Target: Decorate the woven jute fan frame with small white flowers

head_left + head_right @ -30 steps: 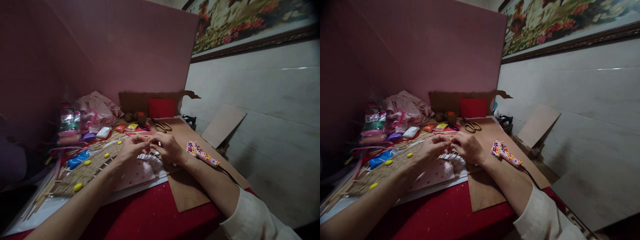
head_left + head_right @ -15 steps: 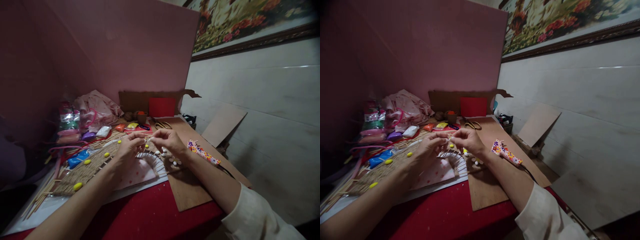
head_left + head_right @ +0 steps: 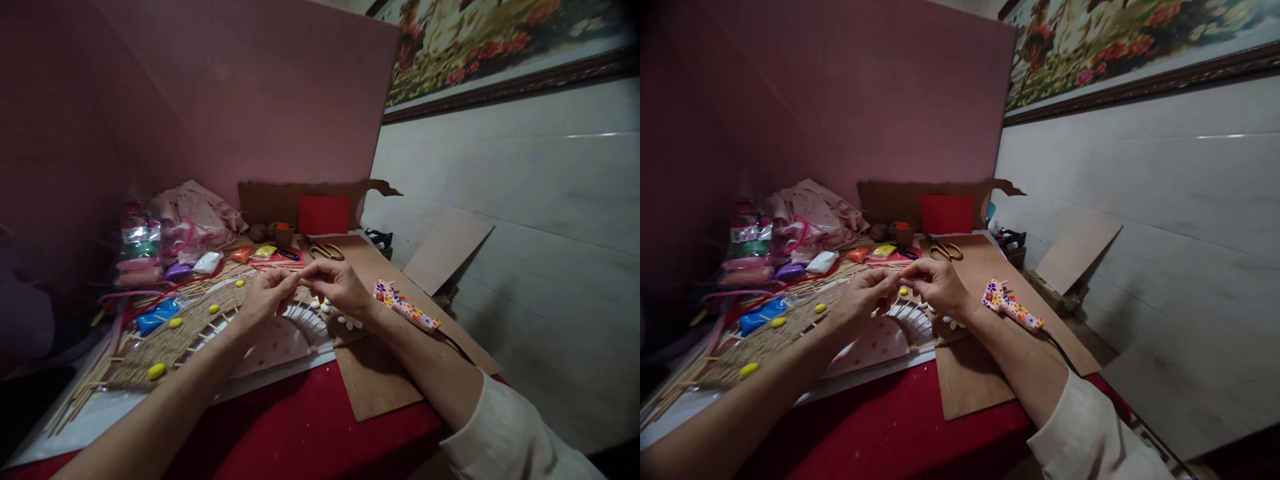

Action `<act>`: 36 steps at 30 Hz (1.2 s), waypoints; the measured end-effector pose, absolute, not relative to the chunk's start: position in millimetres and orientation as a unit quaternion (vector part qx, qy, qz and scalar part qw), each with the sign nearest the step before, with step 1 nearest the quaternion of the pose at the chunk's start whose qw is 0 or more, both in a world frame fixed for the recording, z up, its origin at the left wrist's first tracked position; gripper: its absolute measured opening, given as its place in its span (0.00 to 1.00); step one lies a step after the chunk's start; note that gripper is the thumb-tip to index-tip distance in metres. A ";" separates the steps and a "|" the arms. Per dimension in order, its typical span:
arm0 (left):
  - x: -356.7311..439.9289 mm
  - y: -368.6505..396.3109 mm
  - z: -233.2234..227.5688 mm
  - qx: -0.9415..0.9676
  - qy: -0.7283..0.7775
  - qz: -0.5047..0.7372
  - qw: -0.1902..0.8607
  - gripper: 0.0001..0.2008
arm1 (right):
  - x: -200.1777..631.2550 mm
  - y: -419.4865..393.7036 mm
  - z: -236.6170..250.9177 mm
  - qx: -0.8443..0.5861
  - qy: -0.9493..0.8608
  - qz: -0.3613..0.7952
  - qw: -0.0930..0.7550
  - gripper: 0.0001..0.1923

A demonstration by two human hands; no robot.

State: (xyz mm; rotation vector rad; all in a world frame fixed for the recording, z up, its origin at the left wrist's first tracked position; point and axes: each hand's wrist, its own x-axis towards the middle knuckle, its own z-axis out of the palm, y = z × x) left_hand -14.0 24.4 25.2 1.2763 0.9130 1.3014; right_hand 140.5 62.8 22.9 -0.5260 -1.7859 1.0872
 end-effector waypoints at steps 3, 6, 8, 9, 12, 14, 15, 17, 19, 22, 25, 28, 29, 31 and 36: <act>-16.9 27.4 22.8 0.538 0.391 0.558 0.496 0.16 | 140.8 64.6 19.0 -0.218 -0.745 0.416 0.473 0.10; -18.8 28.7 22.3 0.525 0.393 0.564 0.502 0.17 | 141.6 65.9 18.0 -0.216 -0.767 0.375 0.473 0.12; -18.3 27.6 23.3 0.528 0.401 0.558 0.499 0.18 | 142.1 65.9 19.0 -0.215 -0.791 0.322 0.473 0.08; -17.5 26.7 24.2 0.533 0.407 0.553 0.494 0.19 | 142.3 65.6 19.8 -0.215 -0.800 0.298 0.474 0.06; -14.6 23.8 26.4 0.541 0.418 0.547 0.484 0.20 | 142.8 64.5 22.2 -0.219 -0.812 0.249 0.480 0.04; -13.7 23.4 26.9 0.540 0.417 0.549 0.483 0.19 | 143.1 63.8 23.0 -0.225 -0.815 0.235 0.479 0.04; -13.8 23.7 26.8 0.539 0.416 0.551 0.483 0.19 | 143.1 63.6 23.1 -0.227 -0.815 0.235 0.478 0.03; -15.4 25.4 26.2 0.532 0.416 0.556 0.485 0.18 | 143.1 63.3 22.8 -0.232 -0.805 0.272 0.474 0.04; -18.0 27.2 25.7 0.507 0.414 0.573 0.494 0.16 | 142.8 63.7 22.4 -0.233 -0.774 0.350 0.474 0.05; -21.4 28.7 26.3 0.446 0.406 0.605 0.520 0.08 | 142.3 64.9 22.7 -0.227 -0.719 0.448 0.480 0.09; -22.4 28.5 27.5 0.398 0.400 0.611 0.556 0.05 | 141.7 65.0 23.1 -0.225 -0.710 0.463 0.480 0.11; -21.8 28.7 28.0 0.351 0.399 0.600 0.598 0.06 | 141.0 63.7 22.9 -0.231 -0.722 0.447 0.475 0.08; -21.6 29.0 27.9 0.337 0.394 0.600 0.610 0.05 | 140.8 63.2 22.7 -0.234 -0.725 0.443 0.473 0.07; -21.4 29.9 27.3 0.325 0.370 0.603 0.627 0.05 | 140.4 62.9 22.4 -0.240 -0.725 0.439 0.473 0.06; -21.1 31.0 23.2 0.379 0.361 0.576 0.628 0.07 | 140.2 64.9 21.9 -0.235 -0.711 0.439 0.497 0.07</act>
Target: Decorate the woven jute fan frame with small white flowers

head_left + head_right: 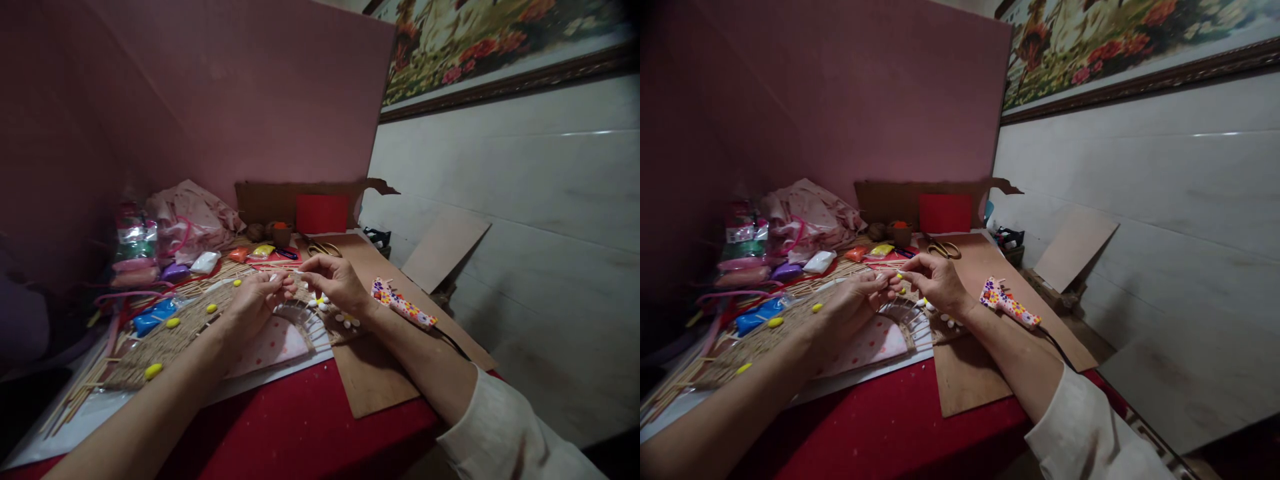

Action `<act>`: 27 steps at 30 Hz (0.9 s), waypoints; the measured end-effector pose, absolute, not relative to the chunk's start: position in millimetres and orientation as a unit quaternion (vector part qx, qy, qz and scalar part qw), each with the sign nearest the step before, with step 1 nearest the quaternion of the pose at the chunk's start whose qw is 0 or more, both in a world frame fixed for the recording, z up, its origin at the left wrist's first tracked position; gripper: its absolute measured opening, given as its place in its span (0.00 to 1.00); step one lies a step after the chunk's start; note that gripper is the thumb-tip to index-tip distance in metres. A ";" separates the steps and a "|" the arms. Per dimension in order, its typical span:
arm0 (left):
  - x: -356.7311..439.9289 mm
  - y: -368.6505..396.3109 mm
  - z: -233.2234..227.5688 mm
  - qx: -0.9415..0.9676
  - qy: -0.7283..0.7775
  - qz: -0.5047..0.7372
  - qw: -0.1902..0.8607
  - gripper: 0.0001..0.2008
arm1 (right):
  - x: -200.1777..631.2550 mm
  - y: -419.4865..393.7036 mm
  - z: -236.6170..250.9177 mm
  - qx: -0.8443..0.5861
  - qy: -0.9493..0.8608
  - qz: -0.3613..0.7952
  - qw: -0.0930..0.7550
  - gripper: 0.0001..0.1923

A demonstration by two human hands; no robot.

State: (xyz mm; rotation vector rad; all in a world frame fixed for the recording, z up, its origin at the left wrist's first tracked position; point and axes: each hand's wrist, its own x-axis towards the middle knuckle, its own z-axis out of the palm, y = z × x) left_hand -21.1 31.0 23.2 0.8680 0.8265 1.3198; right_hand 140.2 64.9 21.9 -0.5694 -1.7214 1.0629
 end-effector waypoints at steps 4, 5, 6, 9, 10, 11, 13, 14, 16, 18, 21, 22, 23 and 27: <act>-21.4 30.3 20.0 0.421 0.364 0.549 0.624 0.05 | 140.3 66.1 21.5 -0.227 -0.710 0.435 0.505 0.07; -21.8 30.3 19.6 0.428 0.365 0.546 0.621 0.05 | 140.3 66.1 21.5 -0.227 -0.712 0.433 0.504 0.07; -22.3 30.5 19.4 0.432 0.367 0.549 0.614 0.06 | 140.3 65.9 21.5 -0.227 -0.714 0.432 0.502 0.07; -23.6 31.3 19.6 0.445 0.369 0.582 0.572 0.06 | 140.0 65.0 20.9 -0.233 -0.719 0.427 0.496 0.08; -23.7 31.3 20.0 0.456 0.369 0.588 0.557 0.06 | 139.8 64.7 20.5 -0.237 -0.721 0.422 0.495 0.09; -23.5 31.1 20.6 0.471 0.372 0.588 0.542 0.08 | 139.6 64.4 20.1 -0.240 -0.724 0.417 0.494 0.08; -22.1 29.7 22.1 0.513 0.383 0.574 0.511 0.11 | 139.4 63.9 19.0 -0.241 -0.732 0.405 0.491 0.07; -21.2 28.6 23.0 0.534 0.389 0.566 0.493 0.12 | 139.4 63.8 18.5 -0.239 -0.737 0.398 0.490 0.06; -19.3 26.6 24.7 0.568 0.398 0.555 0.460 0.14 | 140.0 63.9 18.0 -0.237 -0.750 0.372 0.492 0.04; -18.6 25.9 25.5 0.590 0.402 0.545 0.440 0.16 | 141.1 64.3 18.4 -0.237 -0.772 0.322 0.494 0.03; -20.5 27.6 24.1 0.588 0.406 0.524 0.463 0.18 | 143.4 64.4 20.9 -0.227 -0.813 0.223 0.487 0.04; -21.4 28.3 23.3 0.572 0.406 0.518 0.490 0.17 | 144.0 64.1 22.0 -0.216 -0.825 0.196 0.484 0.05; -22.0 28.7 22.6 0.549 0.403 0.513 0.522 0.17 | 144.6 63.7 23.0 -0.201 -0.835 0.175 0.481 0.05; -21.2 26.5 23.0 0.470 0.381 0.509 0.613 0.18 | 145.3 60.4 25.3 -0.142 -0.849 0.150 0.486 0.04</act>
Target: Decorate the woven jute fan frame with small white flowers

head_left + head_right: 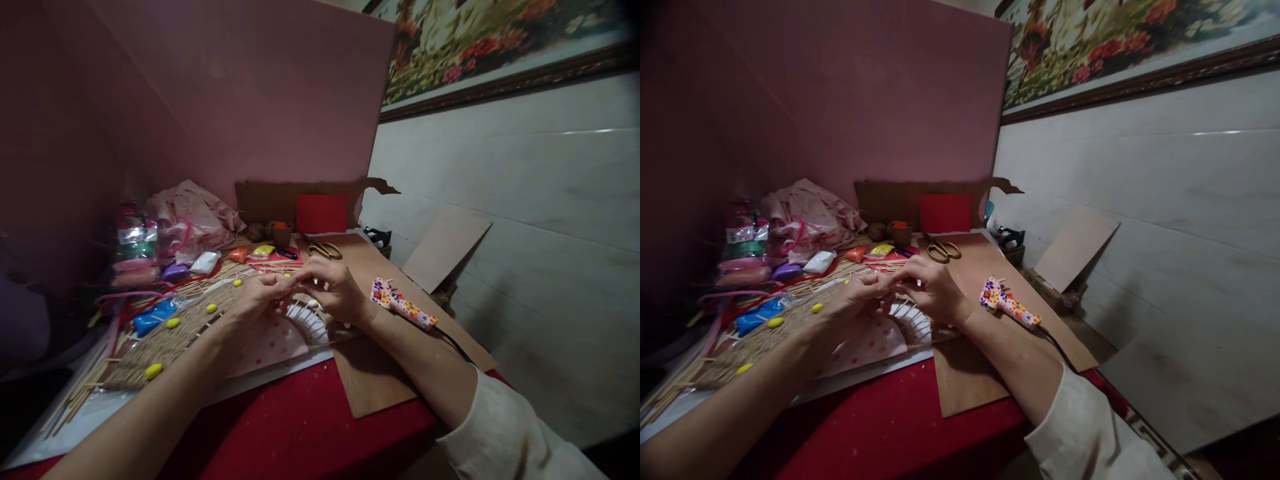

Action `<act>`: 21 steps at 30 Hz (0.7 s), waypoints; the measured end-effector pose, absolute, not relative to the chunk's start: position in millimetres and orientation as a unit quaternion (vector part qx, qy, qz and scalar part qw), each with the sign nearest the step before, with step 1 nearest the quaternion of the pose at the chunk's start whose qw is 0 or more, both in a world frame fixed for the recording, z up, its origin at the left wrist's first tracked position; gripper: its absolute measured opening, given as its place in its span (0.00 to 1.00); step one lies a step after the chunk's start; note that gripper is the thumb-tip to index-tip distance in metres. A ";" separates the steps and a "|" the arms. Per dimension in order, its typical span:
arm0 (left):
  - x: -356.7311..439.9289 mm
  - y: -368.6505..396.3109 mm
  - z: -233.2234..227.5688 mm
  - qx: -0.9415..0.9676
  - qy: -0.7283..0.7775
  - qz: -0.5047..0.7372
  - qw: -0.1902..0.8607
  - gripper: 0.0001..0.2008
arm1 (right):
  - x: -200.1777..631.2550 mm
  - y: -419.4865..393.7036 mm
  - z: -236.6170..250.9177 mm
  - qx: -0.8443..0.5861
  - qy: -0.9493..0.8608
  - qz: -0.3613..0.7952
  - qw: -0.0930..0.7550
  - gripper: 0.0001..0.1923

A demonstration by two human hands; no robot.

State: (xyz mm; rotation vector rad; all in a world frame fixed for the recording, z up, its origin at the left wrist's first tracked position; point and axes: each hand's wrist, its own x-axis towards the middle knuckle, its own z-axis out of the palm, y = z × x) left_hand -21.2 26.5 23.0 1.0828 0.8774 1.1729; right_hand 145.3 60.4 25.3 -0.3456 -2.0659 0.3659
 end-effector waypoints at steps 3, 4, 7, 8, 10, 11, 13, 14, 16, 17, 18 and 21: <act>-19.7 24.3 24.4 0.466 0.372 0.492 0.634 0.18 | 144.4 57.7 25.8 -0.137 -0.834 0.152 0.512 0.05; -19.7 24.3 24.6 0.471 0.369 0.490 0.634 0.18 | 144.0 57.2 26.0 -0.145 -0.829 0.156 0.517 0.05; -21.4 25.9 24.2 0.470 0.363 0.508 0.624 0.17 | 143.5 57.5 26.7 -0.171 -0.824 0.189 0.506 0.05; -22.1 26.4 24.1 0.462 0.360 0.517 0.625 0.16 | 143.5 58.2 26.8 -0.179 -0.822 0.204 0.501 0.06; -22.8 26.6 24.3 0.447 0.350 0.527 0.632 0.15 | 143.8 59.9 26.5 -0.190 -0.816 0.224 0.499 0.08; -22.6 26.2 24.5 0.443 0.345 0.530 0.635 0.15 | 143.9 60.7 26.0 -0.193 -0.813 0.227 0.500 0.09; -21.6 25.4 24.3 0.448 0.347 0.530 0.631 0.16 | 144.1 61.7 24.7 -0.193 -0.814 0.224 0.500 0.09; -20.9 25.2 23.9 0.454 0.351 0.530 0.625 0.17 | 144.1 61.9 23.9 -0.191 -0.816 0.222 0.498 0.09; -19.6 25.6 22.3 0.468 0.359 0.529 0.610 0.16 | 144.0 61.6 22.9 -0.187 -0.820 0.216 0.495 0.09; -19.3 26.1 21.3 0.471 0.361 0.530 0.606 0.16 | 143.8 61.2 22.6 -0.187 -0.821 0.213 0.495 0.08; -19.1 26.7 20.5 0.471 0.361 0.533 0.603 0.15 | 143.6 60.9 22.5 -0.187 -0.821 0.210 0.497 0.08; -19.2 28.0 19.9 0.464 0.360 0.537 0.606 0.16 | 142.6 60.5 22.8 -0.183 -0.814 0.213 0.508 0.07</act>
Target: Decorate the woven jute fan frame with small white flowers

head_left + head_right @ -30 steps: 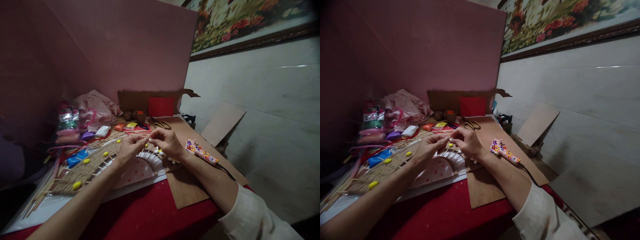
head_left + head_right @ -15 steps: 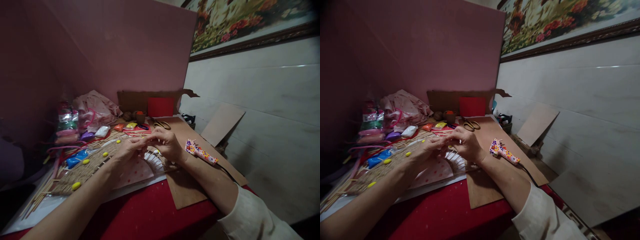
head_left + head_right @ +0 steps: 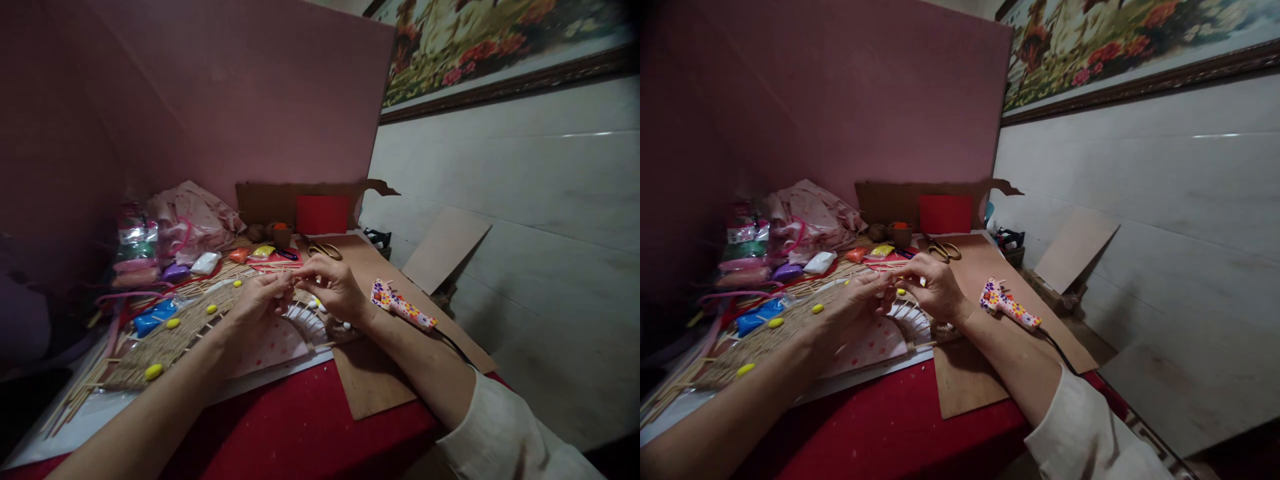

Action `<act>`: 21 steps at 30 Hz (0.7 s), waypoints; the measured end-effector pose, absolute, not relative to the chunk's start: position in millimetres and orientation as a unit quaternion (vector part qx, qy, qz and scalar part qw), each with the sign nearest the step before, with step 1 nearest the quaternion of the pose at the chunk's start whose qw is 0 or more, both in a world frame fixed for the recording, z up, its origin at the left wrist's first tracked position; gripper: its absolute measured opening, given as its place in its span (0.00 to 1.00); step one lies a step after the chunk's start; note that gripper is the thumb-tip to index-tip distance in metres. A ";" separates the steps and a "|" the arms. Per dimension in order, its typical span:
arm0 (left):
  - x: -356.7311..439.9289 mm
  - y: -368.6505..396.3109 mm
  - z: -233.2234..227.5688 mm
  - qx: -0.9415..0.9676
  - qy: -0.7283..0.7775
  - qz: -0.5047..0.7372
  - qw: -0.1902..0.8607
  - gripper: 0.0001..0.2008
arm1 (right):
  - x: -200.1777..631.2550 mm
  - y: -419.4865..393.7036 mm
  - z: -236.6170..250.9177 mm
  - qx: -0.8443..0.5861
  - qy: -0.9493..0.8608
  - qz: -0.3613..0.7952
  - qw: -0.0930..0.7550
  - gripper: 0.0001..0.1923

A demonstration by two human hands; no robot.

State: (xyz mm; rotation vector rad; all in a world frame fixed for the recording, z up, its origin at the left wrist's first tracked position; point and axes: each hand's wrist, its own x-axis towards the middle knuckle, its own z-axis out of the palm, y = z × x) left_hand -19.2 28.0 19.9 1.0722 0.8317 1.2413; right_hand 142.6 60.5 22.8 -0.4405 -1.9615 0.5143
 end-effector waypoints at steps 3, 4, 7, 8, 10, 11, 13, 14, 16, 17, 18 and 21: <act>-18.7 26.8 22.7 0.463 0.361 0.535 0.607 0.15 | 141.4 61.7 23.3 -0.182 -0.785 0.275 0.525 0.05; -18.4 25.9 24.0 0.460 0.360 0.536 0.609 0.14 | 141.3 62.5 23.4 -0.188 -0.767 0.306 0.532 0.05; -17.3 22.9 26.7 0.434 0.351 0.536 0.633 0.14 | 141.9 65.4 23.1 -0.224 -0.715 0.369 0.549 0.05; -17.1 22.2 27.0 0.427 0.347 0.535 0.641 0.15 | 142.2 66.4 22.7 -0.233 -0.709 0.369 0.553 0.05; -17.0 21.5 26.8 0.421 0.339 0.534 0.650 0.15 | 142.7 67.7 21.9 -0.243 -0.717 0.340 0.558 0.04; -17.0 21.5 26.5 0.423 0.335 0.534 0.651 0.14 | 142.7 67.9 21.6 -0.243 -0.726 0.320 0.558 0.04; -17.0 21.9 26.0 0.429 0.325 0.536 0.651 0.10 | 142.4 67.5 21.1 -0.242 -0.743 0.288 0.554 0.03; -17.0 22.4 26.0 0.430 0.321 0.537 0.651 0.10 | 142.1 66.9 21.0 -0.241 -0.749 0.278 0.551 0.03; -17.2 23.3 26.1 0.426 0.323 0.537 0.653 0.13 | 141.7 65.6 21.2 -0.242 -0.757 0.267 0.546 0.03; -17.4 23.9 26.0 0.422 0.328 0.535 0.654 0.15 | 141.6 65.0 21.3 -0.242 -0.759 0.263 0.544 0.03; -17.8 24.4 25.8 0.418 0.333 0.536 0.654 0.15 | 141.6 64.6 21.5 -0.242 -0.760 0.259 0.545 0.03; -19.6 25.9 23.6 0.420 0.343 0.540 0.643 0.12 | 142.0 64.4 21.7 -0.239 -0.761 0.250 0.549 0.03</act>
